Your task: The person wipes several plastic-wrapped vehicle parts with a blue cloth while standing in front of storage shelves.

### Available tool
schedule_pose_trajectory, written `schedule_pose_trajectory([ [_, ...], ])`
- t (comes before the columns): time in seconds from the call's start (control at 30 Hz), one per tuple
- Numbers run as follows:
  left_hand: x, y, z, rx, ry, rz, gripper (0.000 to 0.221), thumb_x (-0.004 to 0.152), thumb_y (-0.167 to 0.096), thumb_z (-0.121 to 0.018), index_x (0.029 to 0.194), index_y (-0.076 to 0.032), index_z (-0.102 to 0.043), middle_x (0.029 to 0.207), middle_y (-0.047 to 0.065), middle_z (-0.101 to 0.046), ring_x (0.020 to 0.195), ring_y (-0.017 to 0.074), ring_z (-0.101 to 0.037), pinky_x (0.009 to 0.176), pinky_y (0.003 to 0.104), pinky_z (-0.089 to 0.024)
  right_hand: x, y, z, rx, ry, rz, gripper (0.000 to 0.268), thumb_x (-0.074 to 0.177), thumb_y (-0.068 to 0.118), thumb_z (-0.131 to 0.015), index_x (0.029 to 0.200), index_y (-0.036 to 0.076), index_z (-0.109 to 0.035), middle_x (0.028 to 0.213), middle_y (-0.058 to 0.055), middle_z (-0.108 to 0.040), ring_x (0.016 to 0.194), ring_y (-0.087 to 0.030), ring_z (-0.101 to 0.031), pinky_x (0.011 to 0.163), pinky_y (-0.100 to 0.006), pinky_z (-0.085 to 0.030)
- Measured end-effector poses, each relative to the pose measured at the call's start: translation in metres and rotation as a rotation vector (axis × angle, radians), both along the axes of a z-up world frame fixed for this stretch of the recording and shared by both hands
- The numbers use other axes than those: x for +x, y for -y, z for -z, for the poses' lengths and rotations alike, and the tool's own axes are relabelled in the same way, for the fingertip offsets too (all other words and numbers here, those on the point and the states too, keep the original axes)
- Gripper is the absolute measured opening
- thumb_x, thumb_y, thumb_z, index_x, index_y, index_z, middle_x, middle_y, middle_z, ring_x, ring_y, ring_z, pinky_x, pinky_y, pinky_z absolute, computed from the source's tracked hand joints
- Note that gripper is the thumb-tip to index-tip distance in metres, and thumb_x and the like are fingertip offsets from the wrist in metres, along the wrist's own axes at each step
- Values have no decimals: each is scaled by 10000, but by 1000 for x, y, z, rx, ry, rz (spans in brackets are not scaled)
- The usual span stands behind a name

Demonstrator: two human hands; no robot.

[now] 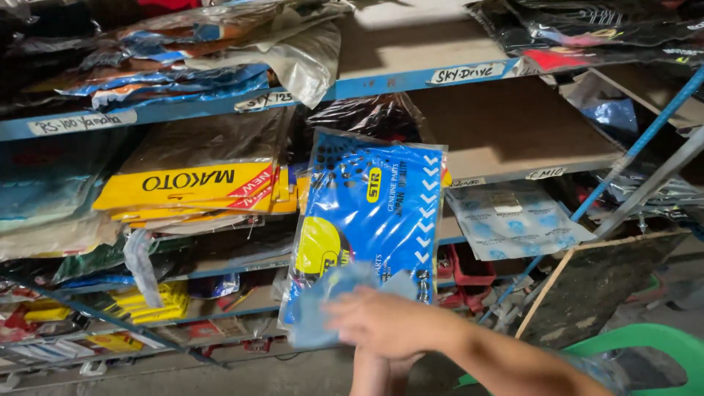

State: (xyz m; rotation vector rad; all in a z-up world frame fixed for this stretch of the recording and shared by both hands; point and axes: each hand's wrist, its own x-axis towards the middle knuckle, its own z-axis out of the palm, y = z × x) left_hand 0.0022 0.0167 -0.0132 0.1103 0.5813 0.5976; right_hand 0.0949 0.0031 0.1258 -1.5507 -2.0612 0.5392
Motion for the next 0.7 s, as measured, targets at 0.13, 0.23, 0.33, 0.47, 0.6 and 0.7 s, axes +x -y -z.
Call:
schedule_pose_trajectory([
  [0.13,4,5,22,4,26,28,474,890,129,-478,1358,60,-436,1300,425,-533,1142,595,-556,852,728,-458,0,-2,11,-70,103,-140,368,981,177,-498,1277,49,-675,1581,-135,-459,1371,-319,-476,1198,-568,-221],
  [0.23,10,5,29,14,56,45,466,914,121,-502,1368,24,-458,1287,399,-562,1123,569,-581,855,713,-477,10,-16,12,-57,291,-35,410,988,233,-510,1369,150,-639,1514,-114,-492,1331,-304,-485,1183,-557,-238],
  [0.33,12,3,30,22,85,54,459,937,112,-526,1378,-12,-481,1273,373,-590,1104,543,-605,858,698,-496,30,-33,27,135,491,-35,417,983,209,-483,1340,30,-604,1439,-175,-530,1316,-315,-480,1104,-577,-302],
  [0.47,7,5,-2,26,92,52,507,933,72,-516,1435,25,-464,1277,363,-589,1095,533,-601,898,712,-498,57,-53,23,353,545,90,441,939,189,-549,1355,46,-585,1359,-167,-529,1069,-322,-568,992,-553,-398],
  [0.6,4,4,-29,-32,12,40,577,915,120,-500,1476,85,-372,1339,471,-563,1153,634,-583,976,752,-465,68,-70,17,303,596,464,480,924,208,-529,1363,16,-564,1435,-178,-491,1243,-352,-510,1074,-601,-340],
  [0.7,8,1,-12,24,72,62,572,924,88,-520,1477,94,-374,1327,466,-575,1115,619,-610,934,741,-504,43,-68,19,299,472,405,449,896,233,-559,1288,18,-601,1489,-216,-476,1267,-380,-479,1066,-597,-332],
])
